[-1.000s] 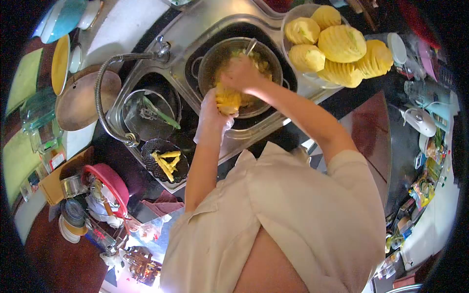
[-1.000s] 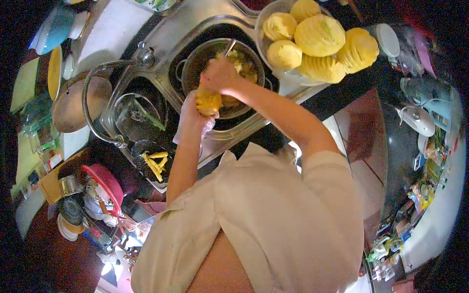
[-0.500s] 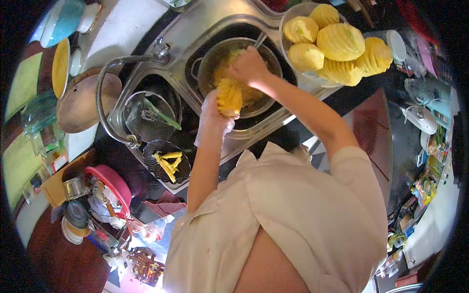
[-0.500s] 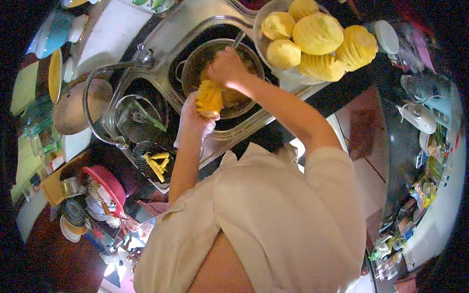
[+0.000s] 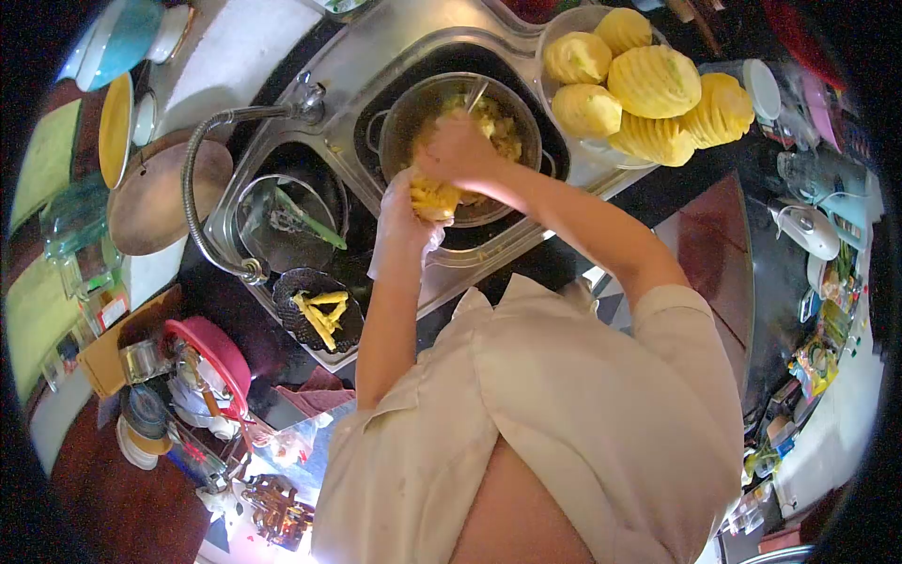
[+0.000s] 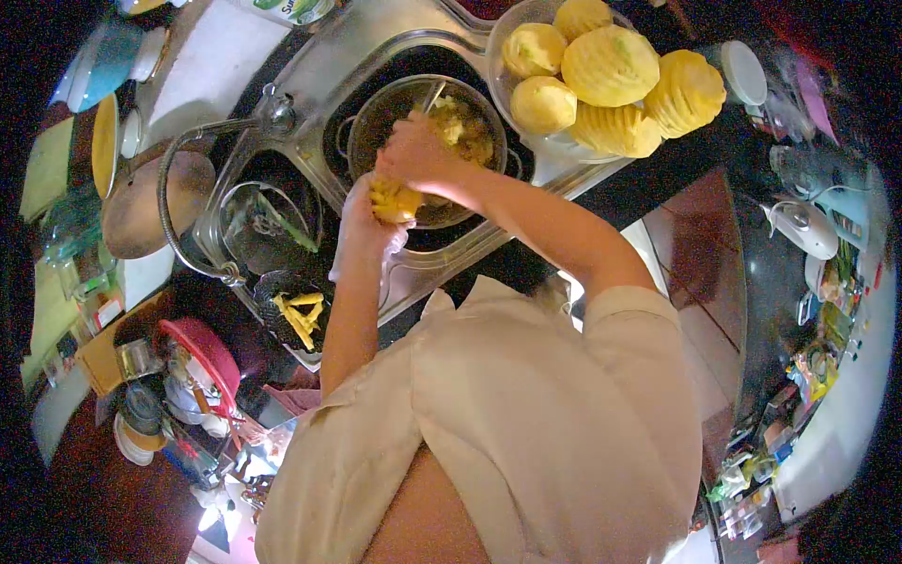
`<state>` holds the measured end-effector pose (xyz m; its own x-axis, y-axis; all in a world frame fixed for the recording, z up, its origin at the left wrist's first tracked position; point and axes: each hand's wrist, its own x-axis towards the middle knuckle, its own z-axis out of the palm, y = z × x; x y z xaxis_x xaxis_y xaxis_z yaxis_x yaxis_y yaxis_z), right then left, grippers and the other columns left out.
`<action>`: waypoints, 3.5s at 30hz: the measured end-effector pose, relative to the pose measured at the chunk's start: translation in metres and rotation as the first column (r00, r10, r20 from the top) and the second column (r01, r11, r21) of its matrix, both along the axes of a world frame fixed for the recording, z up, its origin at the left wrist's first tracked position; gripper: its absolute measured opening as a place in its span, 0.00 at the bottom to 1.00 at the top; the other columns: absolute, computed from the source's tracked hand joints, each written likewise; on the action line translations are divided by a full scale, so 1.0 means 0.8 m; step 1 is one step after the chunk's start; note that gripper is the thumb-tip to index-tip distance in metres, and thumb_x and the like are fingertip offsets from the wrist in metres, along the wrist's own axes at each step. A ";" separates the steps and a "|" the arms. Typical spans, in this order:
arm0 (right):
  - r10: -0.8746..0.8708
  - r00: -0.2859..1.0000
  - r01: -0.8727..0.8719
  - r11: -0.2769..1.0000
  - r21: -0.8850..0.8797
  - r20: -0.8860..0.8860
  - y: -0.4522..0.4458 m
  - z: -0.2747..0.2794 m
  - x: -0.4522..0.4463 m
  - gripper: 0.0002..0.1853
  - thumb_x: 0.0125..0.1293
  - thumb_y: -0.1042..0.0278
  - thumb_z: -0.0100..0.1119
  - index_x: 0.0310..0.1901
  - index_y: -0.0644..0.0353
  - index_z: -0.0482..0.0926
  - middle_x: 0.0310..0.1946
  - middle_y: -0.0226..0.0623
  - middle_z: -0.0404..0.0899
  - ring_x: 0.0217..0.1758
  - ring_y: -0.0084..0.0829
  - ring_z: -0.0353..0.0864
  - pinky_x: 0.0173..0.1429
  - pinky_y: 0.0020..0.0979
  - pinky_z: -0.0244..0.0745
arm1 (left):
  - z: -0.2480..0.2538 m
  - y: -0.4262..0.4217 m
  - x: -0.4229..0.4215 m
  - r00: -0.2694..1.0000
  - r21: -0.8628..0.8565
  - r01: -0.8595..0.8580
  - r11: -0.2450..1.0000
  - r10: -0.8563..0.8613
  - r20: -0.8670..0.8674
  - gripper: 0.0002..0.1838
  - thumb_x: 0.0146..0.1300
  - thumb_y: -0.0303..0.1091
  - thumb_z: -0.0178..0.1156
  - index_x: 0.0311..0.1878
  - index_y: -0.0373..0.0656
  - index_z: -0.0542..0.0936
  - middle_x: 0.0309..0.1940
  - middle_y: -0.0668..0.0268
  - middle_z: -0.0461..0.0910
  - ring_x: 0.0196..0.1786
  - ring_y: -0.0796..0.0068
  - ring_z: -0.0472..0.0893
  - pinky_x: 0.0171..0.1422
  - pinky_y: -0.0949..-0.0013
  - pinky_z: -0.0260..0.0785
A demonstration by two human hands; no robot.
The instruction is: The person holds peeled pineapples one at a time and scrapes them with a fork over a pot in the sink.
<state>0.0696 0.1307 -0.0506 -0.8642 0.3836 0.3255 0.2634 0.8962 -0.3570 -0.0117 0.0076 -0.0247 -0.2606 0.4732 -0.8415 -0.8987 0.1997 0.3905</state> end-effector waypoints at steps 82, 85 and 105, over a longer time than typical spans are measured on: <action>-0.150 0.988 0.146 0.984 -0.101 -0.025 0.031 0.047 0.021 0.20 0.59 0.54 0.57 0.13 0.56 0.75 0.18 0.31 0.74 0.32 0.33 0.72 0.42 0.37 0.62 | 0.059 -0.009 0.006 0.955 0.271 -0.206 0.940 0.133 0.263 0.21 0.61 0.49 0.51 0.52 0.45 0.73 0.43 0.59 0.78 0.43 0.56 0.79 0.39 0.56 0.74; -0.131 0.981 0.113 0.985 -0.127 -0.142 0.031 0.056 0.021 0.19 0.57 0.54 0.58 0.14 0.56 0.75 0.17 0.32 0.74 0.31 0.33 0.72 0.42 0.37 0.63 | 0.044 -0.008 0.001 0.928 0.190 -0.252 0.949 0.181 0.327 0.21 0.59 0.48 0.54 0.51 0.46 0.74 0.43 0.59 0.78 0.43 0.57 0.79 0.39 0.56 0.74; -0.084 0.983 0.071 0.994 -0.085 -0.163 0.018 0.005 0.026 0.15 0.50 0.59 0.57 0.12 0.55 0.75 0.15 0.32 0.73 0.30 0.35 0.72 0.41 0.41 0.63 | 0.014 -0.008 0.003 0.964 0.067 -0.052 0.996 0.033 0.263 0.13 0.61 0.46 0.51 0.41 0.49 0.76 0.36 0.65 0.79 0.40 0.63 0.79 0.32 0.54 0.70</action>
